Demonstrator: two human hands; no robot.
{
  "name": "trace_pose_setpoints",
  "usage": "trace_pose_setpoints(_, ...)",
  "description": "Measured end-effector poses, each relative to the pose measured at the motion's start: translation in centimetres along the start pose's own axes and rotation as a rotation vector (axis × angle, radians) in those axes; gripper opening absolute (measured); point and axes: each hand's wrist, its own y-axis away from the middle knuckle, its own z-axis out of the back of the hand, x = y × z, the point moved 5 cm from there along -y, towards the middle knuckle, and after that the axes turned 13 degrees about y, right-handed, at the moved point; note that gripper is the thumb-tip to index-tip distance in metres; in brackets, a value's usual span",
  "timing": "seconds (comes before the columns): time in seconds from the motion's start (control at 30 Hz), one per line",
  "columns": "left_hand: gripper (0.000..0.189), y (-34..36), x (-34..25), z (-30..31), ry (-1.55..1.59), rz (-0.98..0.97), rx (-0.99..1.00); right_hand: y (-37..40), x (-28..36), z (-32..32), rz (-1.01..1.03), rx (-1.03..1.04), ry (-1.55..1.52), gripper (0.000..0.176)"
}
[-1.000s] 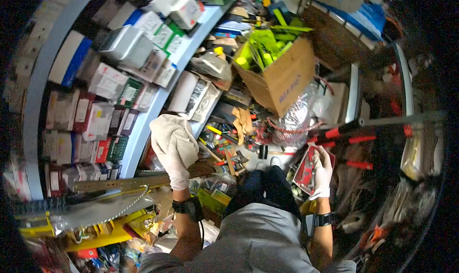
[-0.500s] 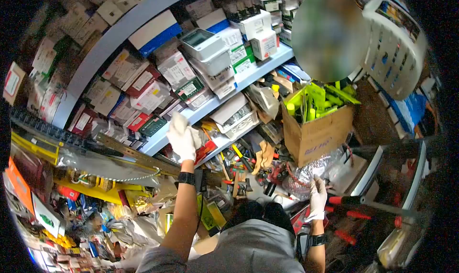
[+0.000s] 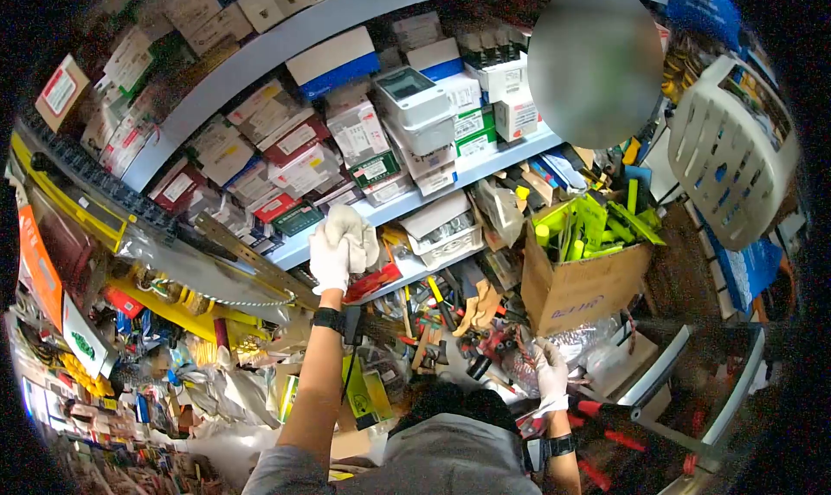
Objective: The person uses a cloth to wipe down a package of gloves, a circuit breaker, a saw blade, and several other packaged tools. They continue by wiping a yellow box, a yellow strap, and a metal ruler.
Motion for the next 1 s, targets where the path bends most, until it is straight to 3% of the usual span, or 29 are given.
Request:
trace_pose_setpoints(0.1, 0.054, -0.3, 2.3, 2.2, -0.066, 0.127, -0.056, -0.3, 0.7, -0.6, -0.013, -0.007, 0.005, 0.034)
trace_pose_setpoints(0.23, 0.054, -0.3, 3.0, 3.1, -0.085, 0.08, -0.014, -0.5, 5.4, -2.3, 0.105, 0.057, 0.092, 0.034)
trace_pose_setpoints(0.33, 0.053, -0.7, 3.3, 2.9, -0.121, 0.095, 0.017, -1.2, 8.7, -4.1, 0.023, 0.156, -0.079, 0.035)
trace_pose_setpoints(0.4, 0.052, -1.0, 3.1, 2.8, -0.139, 0.091, 0.032, -3.8, 9.0, -5.0, 0.133, 0.122, 0.07, 0.037)
trace_pose_setpoints(0.5, 0.051, -1.0, 3.4, 2.7, -0.155, 0.056, 0.055, -4.4, 17.1, -5.8, 0.331, 0.088, 0.044, 0.043)
trace_pose_setpoints(0.63, 0.045, -0.8, 3.1, 2.7, -0.163, 0.05, 0.036, -6.7, 27.3, -7.3, 0.506, 0.007, 0.051, 0.068)
trace_pose_setpoints(0.7, 0.042, -0.9, 3.2, 2.6, -0.174, 0.053, 0.023, -6.7, 33.1, -8.5, 0.618, 0.043, -0.112, 0.085)
trace_pose_setpoints(0.77, 0.043, -1.2, 3.6, 2.4, -0.168, 0.063, 0.041, -8.0, 39.0, -10.2, 0.858, -0.141, 0.063, 0.102)
trace_pose_setpoints(0.87, 0.043, -1.5, 3.9, 2.3, -0.159, 0.079, 0.06, -9.1, 43.1, -12.4, 0.793, -0.192, 0.15, 0.117)
trace_pose_setpoints(1.0, 0.043, -1.5, 3.8, 2.3, -0.151, 0.084, 0.053, -12.0, 43.8, -15.1, 0.815, -0.345, 0.217, 0.124)
